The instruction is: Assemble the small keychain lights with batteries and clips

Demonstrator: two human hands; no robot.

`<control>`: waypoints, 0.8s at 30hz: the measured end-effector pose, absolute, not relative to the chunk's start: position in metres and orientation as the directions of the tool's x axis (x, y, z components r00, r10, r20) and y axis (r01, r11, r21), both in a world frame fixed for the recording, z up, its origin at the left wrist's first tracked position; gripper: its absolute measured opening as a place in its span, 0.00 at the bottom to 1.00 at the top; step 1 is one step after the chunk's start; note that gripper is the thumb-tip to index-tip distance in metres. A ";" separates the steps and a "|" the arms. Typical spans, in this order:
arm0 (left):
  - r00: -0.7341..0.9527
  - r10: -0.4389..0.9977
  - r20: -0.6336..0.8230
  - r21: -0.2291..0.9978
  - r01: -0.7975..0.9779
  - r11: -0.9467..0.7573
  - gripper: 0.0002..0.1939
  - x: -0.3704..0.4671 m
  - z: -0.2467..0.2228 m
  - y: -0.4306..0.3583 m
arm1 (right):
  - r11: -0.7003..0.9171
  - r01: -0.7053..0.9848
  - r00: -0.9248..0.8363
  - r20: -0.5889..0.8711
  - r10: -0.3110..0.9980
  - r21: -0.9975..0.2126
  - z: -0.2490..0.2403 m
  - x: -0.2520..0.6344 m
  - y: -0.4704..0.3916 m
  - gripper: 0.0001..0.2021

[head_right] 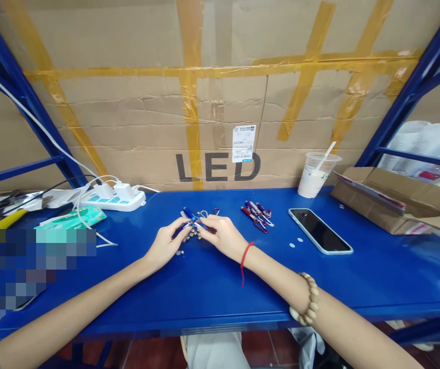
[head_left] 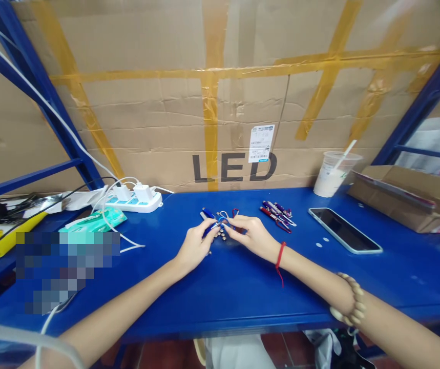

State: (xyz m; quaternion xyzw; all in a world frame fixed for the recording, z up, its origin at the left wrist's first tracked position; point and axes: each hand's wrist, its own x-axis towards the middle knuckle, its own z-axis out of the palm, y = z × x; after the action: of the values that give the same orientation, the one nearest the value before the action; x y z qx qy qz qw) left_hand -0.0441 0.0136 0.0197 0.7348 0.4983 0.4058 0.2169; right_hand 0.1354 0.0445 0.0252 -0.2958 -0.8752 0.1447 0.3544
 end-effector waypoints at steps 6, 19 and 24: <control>0.295 0.825 0.483 0.575 0.604 -0.552 0.12 -0.054 0.023 0.021 | 0.659 0.318 -0.626 0.371 0.686 -0.681 0.034 0.142 0.048 0.30; 0.322 0.868 0.378 0.686 0.533 -0.496 0.16 -0.043 0.025 0.008 | 0.606 0.200 -0.717 0.307 0.627 -0.770 0.036 0.142 0.050 0.20; 0.156 0.833 0.532 0.548 0.686 -0.478 0.24 -0.037 0.022 -0.001 | 0.605 0.476 -0.548 0.323 0.772 -0.639 0.061 0.172 0.067 0.18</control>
State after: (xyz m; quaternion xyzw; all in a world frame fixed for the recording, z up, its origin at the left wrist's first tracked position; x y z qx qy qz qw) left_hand -0.0367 -0.0011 0.0220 0.7550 0.5029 0.4113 0.0889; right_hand 0.1721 0.0669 0.0608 -0.3693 -0.8443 0.2474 0.2993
